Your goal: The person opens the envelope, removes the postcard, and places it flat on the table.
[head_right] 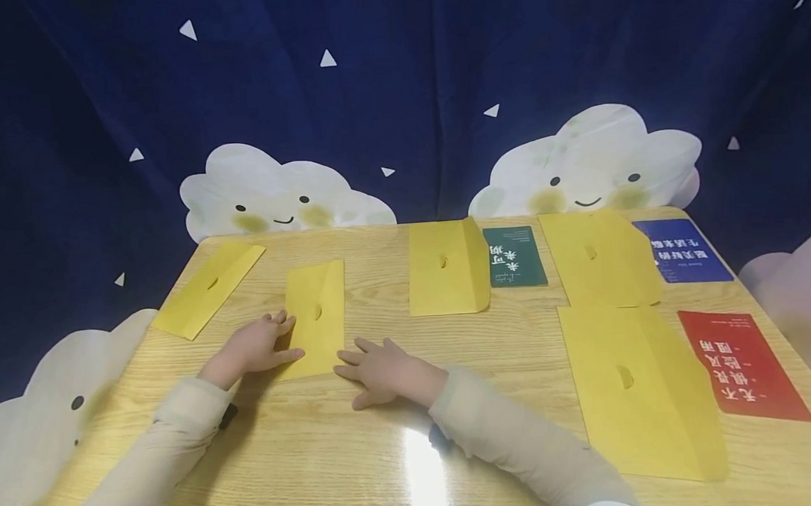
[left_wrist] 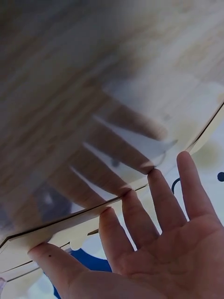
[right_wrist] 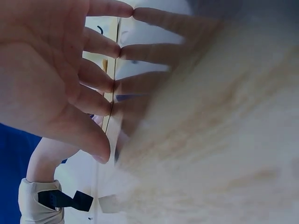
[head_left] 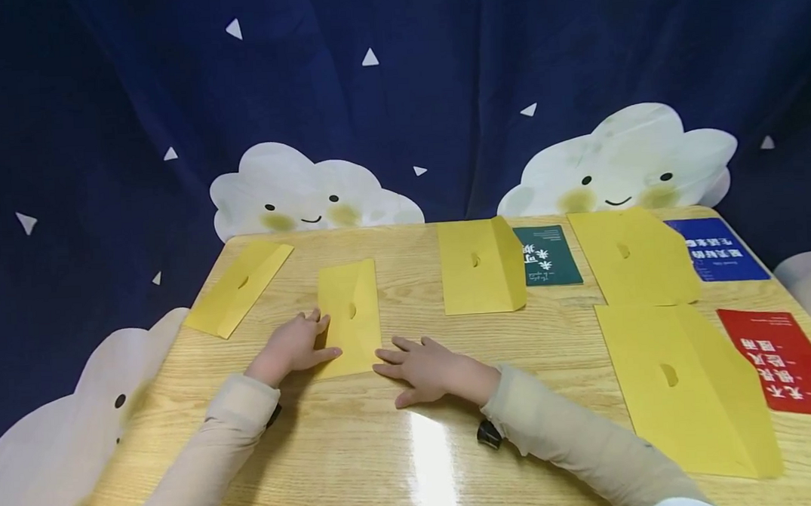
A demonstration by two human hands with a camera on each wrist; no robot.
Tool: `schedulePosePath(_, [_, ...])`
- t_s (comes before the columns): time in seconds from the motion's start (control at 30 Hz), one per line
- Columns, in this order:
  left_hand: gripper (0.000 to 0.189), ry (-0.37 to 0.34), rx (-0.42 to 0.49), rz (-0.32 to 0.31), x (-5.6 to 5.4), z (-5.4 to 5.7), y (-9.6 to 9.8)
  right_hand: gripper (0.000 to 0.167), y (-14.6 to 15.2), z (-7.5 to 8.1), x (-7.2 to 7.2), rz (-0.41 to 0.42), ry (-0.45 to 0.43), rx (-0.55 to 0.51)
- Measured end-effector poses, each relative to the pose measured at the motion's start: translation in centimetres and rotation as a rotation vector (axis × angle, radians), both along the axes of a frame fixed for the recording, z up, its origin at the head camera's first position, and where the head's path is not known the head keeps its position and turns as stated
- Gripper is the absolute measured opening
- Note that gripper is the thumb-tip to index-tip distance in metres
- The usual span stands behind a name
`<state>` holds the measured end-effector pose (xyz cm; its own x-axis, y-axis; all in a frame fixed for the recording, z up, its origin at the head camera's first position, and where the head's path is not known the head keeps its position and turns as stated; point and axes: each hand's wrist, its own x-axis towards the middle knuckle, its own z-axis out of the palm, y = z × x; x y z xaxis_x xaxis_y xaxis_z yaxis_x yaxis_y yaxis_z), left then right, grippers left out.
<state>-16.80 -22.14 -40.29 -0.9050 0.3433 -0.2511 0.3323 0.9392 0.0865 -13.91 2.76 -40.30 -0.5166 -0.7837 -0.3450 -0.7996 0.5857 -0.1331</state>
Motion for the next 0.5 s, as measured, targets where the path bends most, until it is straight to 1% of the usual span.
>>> schedulePosePath(0.3, [0.074,0.013,-0.011,-0.01,0.8,-0.1,0.7,0.065,0.8,0.1,0.8,0.012,0.01,-0.005])
schedulePosePath(0.5, [0.074,0.019,-0.026,-0.019,1.3,-0.1,1.2,0.064,1.5,0.0,1.3,0.02,0.022,-0.028])
